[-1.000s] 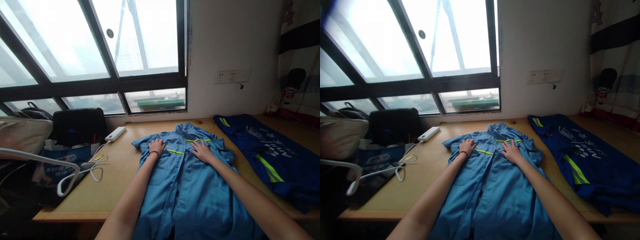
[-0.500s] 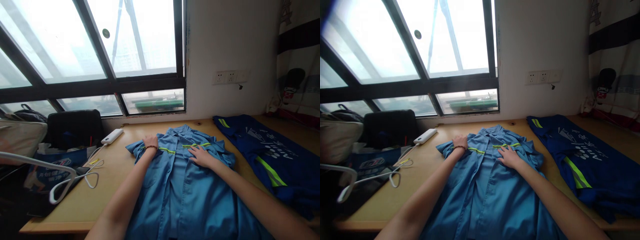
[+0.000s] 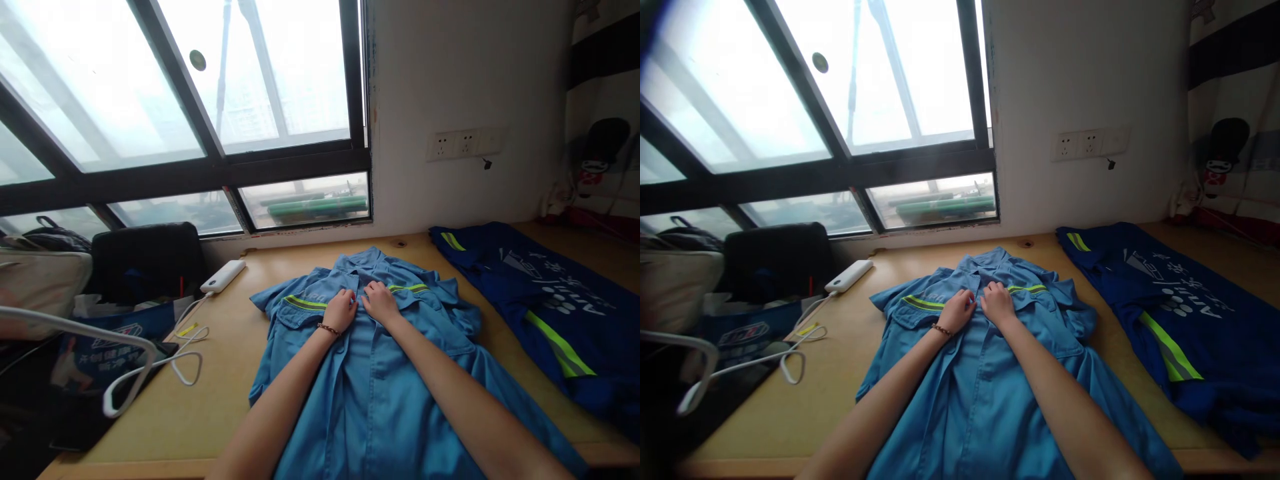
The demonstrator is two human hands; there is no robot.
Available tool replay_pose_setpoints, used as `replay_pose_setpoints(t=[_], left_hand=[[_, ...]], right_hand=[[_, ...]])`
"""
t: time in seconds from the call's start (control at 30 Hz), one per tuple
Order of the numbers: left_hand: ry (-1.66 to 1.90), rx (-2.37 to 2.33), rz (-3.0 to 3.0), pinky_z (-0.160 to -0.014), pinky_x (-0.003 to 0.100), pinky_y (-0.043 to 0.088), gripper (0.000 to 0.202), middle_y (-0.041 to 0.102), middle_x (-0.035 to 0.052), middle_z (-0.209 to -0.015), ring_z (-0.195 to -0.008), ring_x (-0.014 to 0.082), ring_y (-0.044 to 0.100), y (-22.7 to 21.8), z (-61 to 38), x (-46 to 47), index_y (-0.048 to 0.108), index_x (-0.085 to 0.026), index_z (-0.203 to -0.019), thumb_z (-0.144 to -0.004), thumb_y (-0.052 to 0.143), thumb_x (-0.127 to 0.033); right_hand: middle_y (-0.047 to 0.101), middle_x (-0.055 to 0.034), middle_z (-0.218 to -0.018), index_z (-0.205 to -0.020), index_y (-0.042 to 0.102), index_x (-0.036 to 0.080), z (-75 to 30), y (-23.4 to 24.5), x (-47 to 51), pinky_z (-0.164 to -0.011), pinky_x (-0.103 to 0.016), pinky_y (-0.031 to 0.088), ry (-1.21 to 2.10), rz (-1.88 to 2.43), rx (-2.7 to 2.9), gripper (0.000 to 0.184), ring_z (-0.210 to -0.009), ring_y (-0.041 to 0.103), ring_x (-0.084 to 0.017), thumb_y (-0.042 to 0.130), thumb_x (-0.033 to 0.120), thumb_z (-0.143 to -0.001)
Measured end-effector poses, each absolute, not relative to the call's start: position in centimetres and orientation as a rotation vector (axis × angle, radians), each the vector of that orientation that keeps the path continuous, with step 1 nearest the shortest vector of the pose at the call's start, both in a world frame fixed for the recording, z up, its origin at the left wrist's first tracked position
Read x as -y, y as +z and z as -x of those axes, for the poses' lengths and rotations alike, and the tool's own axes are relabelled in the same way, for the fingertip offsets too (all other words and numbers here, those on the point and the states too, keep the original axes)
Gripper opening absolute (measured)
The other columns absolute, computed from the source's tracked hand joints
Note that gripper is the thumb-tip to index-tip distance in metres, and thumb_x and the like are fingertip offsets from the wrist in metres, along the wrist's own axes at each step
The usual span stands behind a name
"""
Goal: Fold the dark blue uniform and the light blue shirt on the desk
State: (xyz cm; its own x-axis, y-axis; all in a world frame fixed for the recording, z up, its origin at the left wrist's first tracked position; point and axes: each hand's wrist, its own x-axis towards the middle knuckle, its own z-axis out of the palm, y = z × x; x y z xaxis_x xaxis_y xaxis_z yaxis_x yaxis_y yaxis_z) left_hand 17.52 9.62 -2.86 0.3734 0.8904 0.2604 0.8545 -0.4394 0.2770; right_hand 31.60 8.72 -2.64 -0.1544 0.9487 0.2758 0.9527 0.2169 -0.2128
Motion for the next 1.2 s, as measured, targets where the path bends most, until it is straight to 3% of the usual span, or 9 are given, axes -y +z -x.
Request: replay_pose_setpoints(t=[0.27, 0.43, 0.6, 0.77, 1.07, 1.2], left_hand=[[0.588, -1.228, -2.265, -0.058, 0.019, 0.04, 0.019, 0.056, -0.0003, -0.07, -0.063, 0.0102, 0.05, -2.7, -15.1, -11.7, 0.059, -0.015, -0.082, -0.064, 0.051, -0.013], [0.525, -1.341, -2.278, -0.053, 0.02, 0.037, 0.013, 0.056, -0.0013, -0.061, -0.058, 0.0116, 0.05, -2.3, -14.9, -11.5, 0.058, -0.015, -0.075, -0.063, 0.061, -0.021], [0.507, -1.454, -2.405, -0.053, 0.021, 0.034, 0.009, 0.059, 0.0011, -0.064, -0.061, 0.0138, 0.053, -2.4, -15.2, -10.8, 0.055, -0.017, -0.072, -0.066, 0.06, -0.022], [0.658, -1.522, -2.438, -0.056, 0.022, 0.034, 0.008, 0.06, 0.0023, -0.069, -0.066, 0.0152, 0.055, -3.4, -15.7, -10.8, 0.053, -0.018, -0.076, -0.071, 0.056, -0.024], [0.808, -1.653, -2.222, -0.057, 0.024, 0.037, 0.009, 0.06, 0.002, -0.065, -0.065, 0.0164, 0.056, -4.3, -18.2, -14.4, 0.053, -0.018, -0.069, -0.067, 0.058, -0.026], [1.058, -1.536, -1.892, -0.052, 0.023, 0.04, 0.014, 0.057, -0.0012, -0.055, -0.053, 0.0129, 0.056, -4.4, -17.8, -14.4, 0.051, -0.017, -0.064, -0.065, 0.059, -0.029]], right_hand=[[0.051, -0.0115, -0.091, -0.087, 0.054, 0.013, -31.3, -3.7, -9.7, -0.078, -0.031, 0.034, -0.073, 1.881, 1.928, 0.024, -0.091, 0.042, -0.023, 0.047, 0.032, -0.075], [0.052, -0.0105, -0.093, -0.086, 0.054, 0.013, -31.2, -4.0, -9.7, -0.077, -0.031, 0.032, -0.091, 1.872, 1.89, 0.02, -0.091, 0.042, -0.022, 0.047, 0.02, -0.07], [0.055, -0.0091, -0.094, -0.091, 0.056, 0.014, -31.3, -4.4, -9.8, -0.08, -0.03, 0.031, -0.072, 1.788, 1.93, 0.024, -0.093, 0.043, -0.021, 0.043, 0.015, -0.071], [0.057, -0.0078, -0.085, -0.08, 0.058, 0.015, -31.6, -4.6, -10.1, -0.077, -0.028, 0.032, -0.056, 1.749, 1.888, 0.017, -0.085, 0.046, -0.019, 0.044, 0.011, -0.07], [0.059, -0.0072, -0.077, -0.083, 0.054, 0.015, -31.9, -4.8, -10.8, -0.067, -0.026, 0.033, -0.039, 1.768, 1.754, 0.013, -0.076, 0.049, -0.019, 0.043, 0.014, -0.076], [0.058, -0.0049, -0.074, -0.079, 0.052, 0.017, -32.2, -4.7, -10.9, -0.062, -0.024, 0.034, -0.002, 1.71, 1.719, 0.007, -0.071, 0.051, -0.017, 0.046, 0.02, -0.076]])
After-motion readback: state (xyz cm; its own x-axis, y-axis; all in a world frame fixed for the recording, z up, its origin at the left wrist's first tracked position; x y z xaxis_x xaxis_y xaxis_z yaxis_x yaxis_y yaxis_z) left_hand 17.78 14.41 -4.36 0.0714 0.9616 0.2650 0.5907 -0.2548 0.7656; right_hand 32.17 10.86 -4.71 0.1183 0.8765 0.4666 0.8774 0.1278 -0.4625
